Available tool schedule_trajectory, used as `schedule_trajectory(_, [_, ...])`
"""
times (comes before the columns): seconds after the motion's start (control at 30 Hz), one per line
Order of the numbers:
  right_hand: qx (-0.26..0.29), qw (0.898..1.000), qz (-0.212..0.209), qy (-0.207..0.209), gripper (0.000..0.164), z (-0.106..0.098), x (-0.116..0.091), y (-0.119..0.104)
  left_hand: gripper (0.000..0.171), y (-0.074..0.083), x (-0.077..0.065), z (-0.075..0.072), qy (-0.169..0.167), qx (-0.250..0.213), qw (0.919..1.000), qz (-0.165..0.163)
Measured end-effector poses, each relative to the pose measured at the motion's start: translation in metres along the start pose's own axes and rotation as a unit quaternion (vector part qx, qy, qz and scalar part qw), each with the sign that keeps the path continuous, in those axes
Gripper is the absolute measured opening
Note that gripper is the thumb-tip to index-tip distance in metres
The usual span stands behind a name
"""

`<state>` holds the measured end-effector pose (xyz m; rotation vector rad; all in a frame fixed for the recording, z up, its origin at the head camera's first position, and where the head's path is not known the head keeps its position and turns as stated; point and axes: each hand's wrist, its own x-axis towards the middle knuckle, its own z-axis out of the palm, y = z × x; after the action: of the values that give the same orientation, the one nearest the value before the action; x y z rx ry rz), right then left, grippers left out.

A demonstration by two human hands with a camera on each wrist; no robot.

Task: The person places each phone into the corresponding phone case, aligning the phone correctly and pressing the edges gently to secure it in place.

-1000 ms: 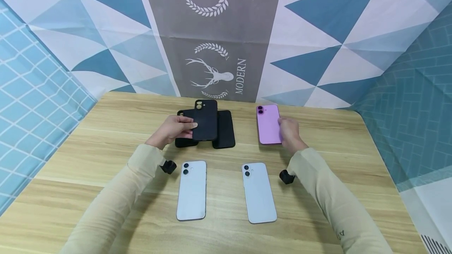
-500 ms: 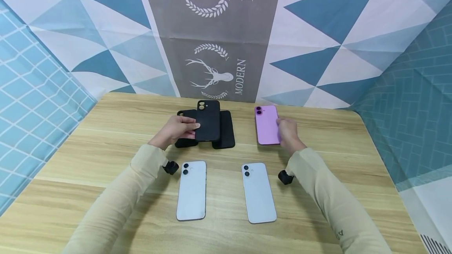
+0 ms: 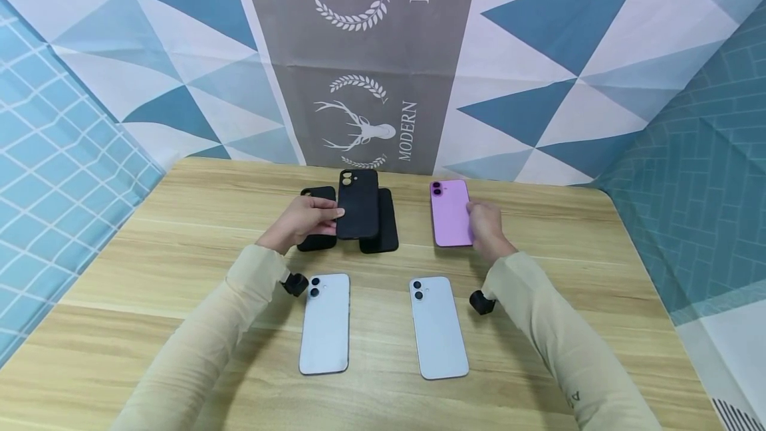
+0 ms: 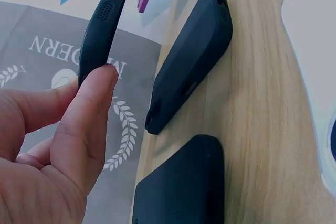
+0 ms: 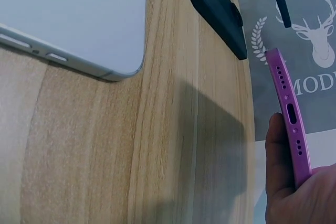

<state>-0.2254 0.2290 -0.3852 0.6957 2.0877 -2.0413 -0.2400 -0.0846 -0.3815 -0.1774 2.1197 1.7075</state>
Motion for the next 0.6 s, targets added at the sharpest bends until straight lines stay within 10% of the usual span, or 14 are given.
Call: schedule_trajectory(0.6, [-0.001,1.0,-0.006,-0.007,0.044,0.008,-0.002,0.002,0.038,0.004,-0.001,0.013,-0.011,-0.017,0.9998,-0.003])
